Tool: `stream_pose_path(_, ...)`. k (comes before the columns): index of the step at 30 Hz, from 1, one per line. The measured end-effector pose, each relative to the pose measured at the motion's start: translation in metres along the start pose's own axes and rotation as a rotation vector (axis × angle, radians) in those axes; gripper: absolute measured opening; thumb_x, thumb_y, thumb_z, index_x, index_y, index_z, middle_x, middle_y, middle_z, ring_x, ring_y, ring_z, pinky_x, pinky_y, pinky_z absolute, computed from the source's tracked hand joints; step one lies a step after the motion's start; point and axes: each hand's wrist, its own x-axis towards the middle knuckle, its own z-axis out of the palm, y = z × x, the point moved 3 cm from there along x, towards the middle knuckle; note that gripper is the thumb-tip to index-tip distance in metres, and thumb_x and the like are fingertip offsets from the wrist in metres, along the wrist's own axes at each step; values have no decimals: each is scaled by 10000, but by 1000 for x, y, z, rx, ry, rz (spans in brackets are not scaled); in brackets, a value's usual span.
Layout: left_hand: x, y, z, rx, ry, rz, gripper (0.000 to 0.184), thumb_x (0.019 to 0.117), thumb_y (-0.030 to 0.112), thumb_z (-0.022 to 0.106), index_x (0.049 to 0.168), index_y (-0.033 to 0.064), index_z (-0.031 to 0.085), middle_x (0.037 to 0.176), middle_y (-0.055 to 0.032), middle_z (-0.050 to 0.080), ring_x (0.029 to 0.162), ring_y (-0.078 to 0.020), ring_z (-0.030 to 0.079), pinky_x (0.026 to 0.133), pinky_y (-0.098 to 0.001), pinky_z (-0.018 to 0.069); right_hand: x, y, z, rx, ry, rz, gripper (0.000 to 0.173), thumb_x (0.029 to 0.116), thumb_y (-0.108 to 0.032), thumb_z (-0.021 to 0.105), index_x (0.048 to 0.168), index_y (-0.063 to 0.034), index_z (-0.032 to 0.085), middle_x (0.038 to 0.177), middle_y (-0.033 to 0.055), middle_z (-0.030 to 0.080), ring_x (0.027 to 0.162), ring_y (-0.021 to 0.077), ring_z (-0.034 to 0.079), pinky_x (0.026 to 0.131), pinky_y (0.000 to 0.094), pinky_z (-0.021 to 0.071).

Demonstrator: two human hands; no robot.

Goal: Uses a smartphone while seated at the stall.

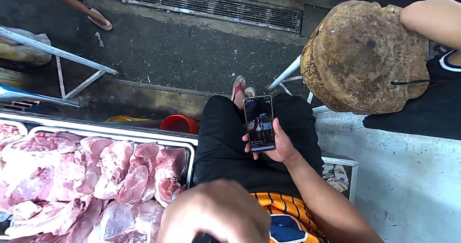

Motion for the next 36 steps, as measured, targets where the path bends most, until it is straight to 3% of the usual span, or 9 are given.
stream_pose_path(4,-4,-30,-59,141,268,74,142,950,292,720,994,168,668,791,24,636,696,-110,629,655,-303,574,2,1,4,7,-8,-14,807,931,-773,423,1380,-112,536,1303,250,644,1014,382,716,718,442,627)
stream_pose_path(7,-6,-60,-106,164,555,56,146,945,275,727,984,162,643,737,-17,610,609,-152,610,605,-340,579,1,2,0,13,-22,-4,800,934,-766,434,1390,-114,527,1317,262,631,1034,403,705,727,455,623)
stream_pose_path(10,-12,-106,-144,93,753,-38,57,998,207,612,1025,158,620,712,-21,576,579,-146,591,581,-329,572,0,1,0,-10,-2,-9,804,935,-777,408,1392,-128,531,1300,265,639,1025,401,707,720,452,624)
stream_pose_path(14,-18,-153,-165,-56,1039,-212,198,1072,192,479,1184,110,621,711,-11,561,572,-130,583,582,-322,576,-1,0,-2,0,-7,-20,807,939,-776,401,1411,-133,519,1300,269,636,1028,409,704,727,459,623)
stream_pose_path(22,5,-162,-173,-194,1038,-306,152,1034,176,518,1145,139,615,697,5,548,551,-103,561,544,-279,550,1,2,-2,21,-15,-15,801,937,-768,427,1427,-140,513,1311,280,625,1025,414,702,730,461,622)
stream_pose_path(27,21,-188,-167,38,912,-514,208,1028,239,556,1198,146,632,879,-47,711,715,-135,681,626,-326,586,1,1,0,18,5,-18,808,939,-768,417,1413,-123,520,1304,280,628,1020,416,704,716,461,624)
stream_pose_path(31,24,-191,-159,150,741,-555,105,1007,193,602,1075,127,648,769,-49,679,591,-117,625,539,-290,549,1,2,-2,15,10,-14,798,939,-769,416,1394,-123,525,1292,281,634,1024,425,703,716,470,625)
stream_pose_path(36,22,-191,-160,218,724,-573,91,988,169,638,1066,124,649,750,-52,668,562,-123,604,521,-285,534,0,2,-3,-5,23,-3,809,935,-781,403,1403,-131,520,1295,274,632,1021,416,702,710,464,623)
